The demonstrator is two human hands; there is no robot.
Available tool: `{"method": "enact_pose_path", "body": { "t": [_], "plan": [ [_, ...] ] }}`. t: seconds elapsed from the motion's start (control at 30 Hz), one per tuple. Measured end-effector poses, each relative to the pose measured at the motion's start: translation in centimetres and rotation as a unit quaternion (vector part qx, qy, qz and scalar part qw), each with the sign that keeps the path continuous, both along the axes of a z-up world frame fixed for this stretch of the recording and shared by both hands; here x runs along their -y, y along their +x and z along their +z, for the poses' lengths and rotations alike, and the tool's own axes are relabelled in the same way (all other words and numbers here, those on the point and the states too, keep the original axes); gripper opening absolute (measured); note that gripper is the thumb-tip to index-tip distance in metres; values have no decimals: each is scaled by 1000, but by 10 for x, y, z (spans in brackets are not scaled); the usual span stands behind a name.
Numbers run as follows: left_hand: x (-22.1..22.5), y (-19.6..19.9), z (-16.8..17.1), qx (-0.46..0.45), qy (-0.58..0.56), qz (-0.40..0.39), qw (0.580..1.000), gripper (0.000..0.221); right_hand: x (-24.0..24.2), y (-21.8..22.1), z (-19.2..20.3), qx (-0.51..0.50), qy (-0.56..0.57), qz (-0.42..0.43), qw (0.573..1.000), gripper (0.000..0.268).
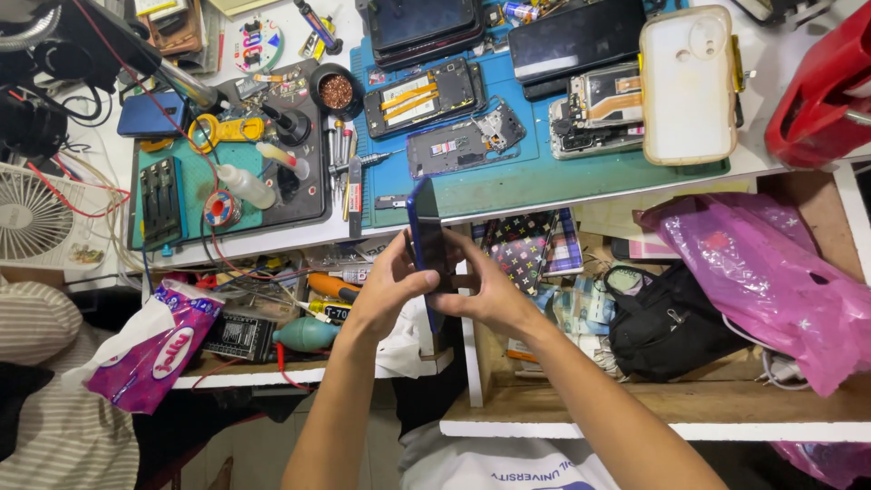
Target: Disassembling a smartphone using an electric screwdriver and manual prying
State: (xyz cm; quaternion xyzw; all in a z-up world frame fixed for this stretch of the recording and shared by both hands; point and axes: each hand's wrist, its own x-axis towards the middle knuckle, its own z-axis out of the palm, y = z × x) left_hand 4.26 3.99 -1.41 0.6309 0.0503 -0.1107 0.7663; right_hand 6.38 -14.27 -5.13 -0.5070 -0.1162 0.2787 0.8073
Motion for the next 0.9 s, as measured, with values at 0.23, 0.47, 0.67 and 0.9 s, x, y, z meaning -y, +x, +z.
{"method": "enact_pose_path", "body": {
  "t": [0.23, 0.47, 0.67, 0.9],
  "plan": [
    [4, -2, 34, -28, -24, 26, 999, 66, 4, -3, 22, -32, 46, 15, 998, 96],
    [0, 0, 42, 18, -109, 15, 994, 51, 14, 4, 37, -131, 142, 32, 981, 73],
    [-13, -3, 24, 41, -105, -5, 994, 66, 16, 5, 30, -175, 173, 42, 968, 65],
    [-19, 0, 11, 61, -162, -26, 984, 72, 16, 8, 20, -216, 191, 65, 955, 60]
  ]
}}
